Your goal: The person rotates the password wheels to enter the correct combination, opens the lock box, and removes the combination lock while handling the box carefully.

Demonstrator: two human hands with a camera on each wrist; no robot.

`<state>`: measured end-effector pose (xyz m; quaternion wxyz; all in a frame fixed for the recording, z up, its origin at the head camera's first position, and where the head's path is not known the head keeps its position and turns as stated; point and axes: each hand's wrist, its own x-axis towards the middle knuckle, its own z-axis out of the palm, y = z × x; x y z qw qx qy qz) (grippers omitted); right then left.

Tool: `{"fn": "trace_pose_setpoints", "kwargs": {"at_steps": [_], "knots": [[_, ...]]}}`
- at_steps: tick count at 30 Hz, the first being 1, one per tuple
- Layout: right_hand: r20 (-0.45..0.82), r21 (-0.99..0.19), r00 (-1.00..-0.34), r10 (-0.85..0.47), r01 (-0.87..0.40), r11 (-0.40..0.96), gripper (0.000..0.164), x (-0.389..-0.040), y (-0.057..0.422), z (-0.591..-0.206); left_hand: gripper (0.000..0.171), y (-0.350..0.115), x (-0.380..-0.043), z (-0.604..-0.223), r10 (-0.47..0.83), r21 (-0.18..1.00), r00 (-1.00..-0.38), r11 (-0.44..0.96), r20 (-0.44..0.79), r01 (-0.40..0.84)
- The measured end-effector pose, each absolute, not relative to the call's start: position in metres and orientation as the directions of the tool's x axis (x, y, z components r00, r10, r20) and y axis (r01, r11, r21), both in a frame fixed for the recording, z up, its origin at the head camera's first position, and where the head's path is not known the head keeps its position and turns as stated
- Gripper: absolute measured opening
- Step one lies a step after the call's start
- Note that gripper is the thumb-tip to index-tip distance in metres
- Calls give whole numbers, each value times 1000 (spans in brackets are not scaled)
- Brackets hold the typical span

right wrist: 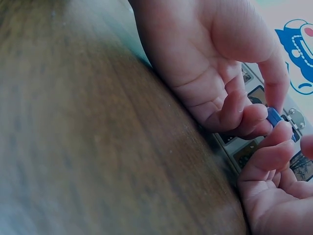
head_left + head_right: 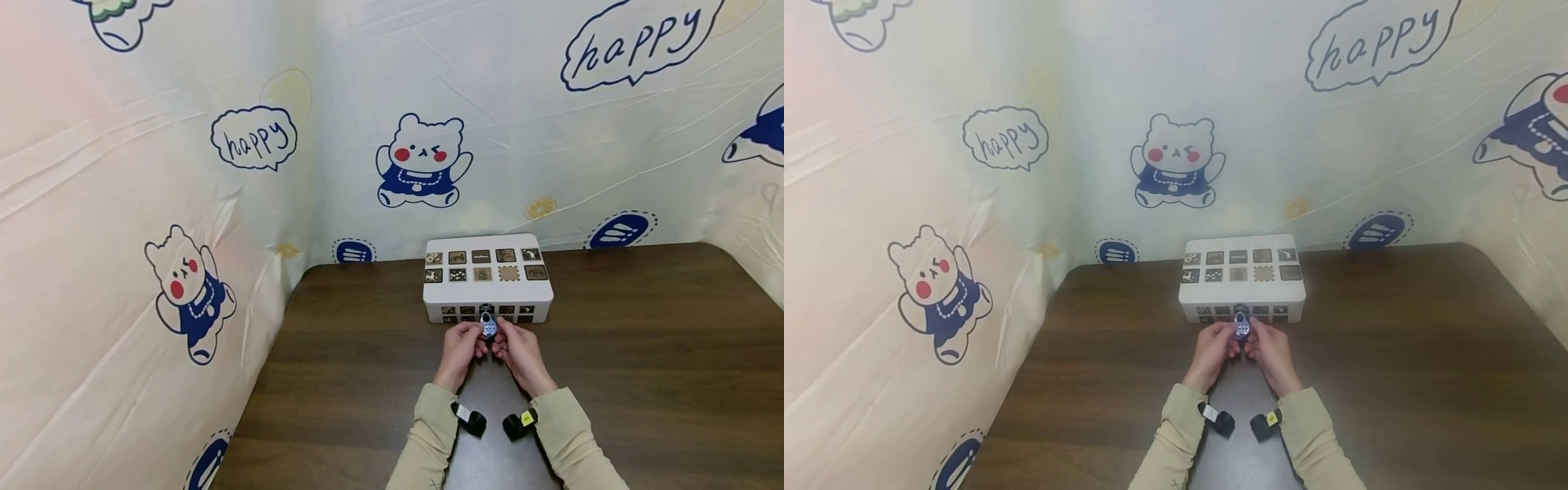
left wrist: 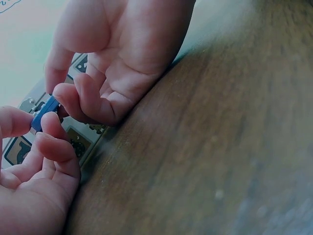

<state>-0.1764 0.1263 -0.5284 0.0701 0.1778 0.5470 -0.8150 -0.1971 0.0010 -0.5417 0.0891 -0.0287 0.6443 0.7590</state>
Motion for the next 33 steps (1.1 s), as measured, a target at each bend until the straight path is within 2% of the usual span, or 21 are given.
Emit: {"fn": "trace_pose_setpoints", "kwargs": {"at_steps": [33], "knots": [[-336, -908, -936, 103, 293, -298, 20, -178, 125, -532, 16, 2, -198, -542, 89, 972, -982, -151, -167, -179]]}}
